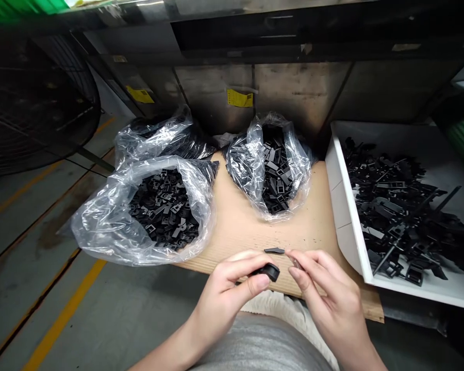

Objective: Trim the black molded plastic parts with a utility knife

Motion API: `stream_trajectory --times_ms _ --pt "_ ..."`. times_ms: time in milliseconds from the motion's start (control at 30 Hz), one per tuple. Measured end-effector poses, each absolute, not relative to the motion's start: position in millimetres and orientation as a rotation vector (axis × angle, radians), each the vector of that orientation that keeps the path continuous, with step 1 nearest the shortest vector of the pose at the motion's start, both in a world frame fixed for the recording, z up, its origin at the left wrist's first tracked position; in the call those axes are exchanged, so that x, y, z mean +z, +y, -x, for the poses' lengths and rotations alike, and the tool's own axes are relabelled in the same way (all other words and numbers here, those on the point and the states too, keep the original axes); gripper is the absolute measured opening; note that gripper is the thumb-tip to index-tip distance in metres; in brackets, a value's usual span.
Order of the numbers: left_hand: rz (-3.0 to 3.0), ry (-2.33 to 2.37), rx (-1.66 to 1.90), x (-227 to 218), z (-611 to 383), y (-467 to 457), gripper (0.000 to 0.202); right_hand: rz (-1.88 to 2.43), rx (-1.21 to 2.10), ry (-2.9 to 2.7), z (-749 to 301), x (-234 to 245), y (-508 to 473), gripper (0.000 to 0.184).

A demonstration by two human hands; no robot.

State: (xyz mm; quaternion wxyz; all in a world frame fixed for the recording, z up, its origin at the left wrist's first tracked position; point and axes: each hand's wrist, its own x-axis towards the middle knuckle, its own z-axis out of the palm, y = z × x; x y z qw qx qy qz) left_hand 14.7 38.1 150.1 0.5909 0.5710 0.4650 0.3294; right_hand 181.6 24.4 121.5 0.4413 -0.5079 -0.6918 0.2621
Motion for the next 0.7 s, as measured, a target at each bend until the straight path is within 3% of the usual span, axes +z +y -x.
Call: stream_trajectory --times_ms 233,400,567,700 --pt "-1.745 1.111 0.915 143 0 42 0.033 1.234 1.023 -1.505 -166 124 21 0.014" --pt "-1.889 1.203 0.988 141 8 38 0.049 1.222 1.033 -1.525 -157 125 20 0.013" --pt "-1.96 1.199 1.021 138 11 36 0.057 1.239 0.988 -1.596 -149 123 19 0.028" --pt "-1.759 1.166 1.021 138 13 35 0.054 1.237 1.034 -1.554 -147 121 23 0.014"
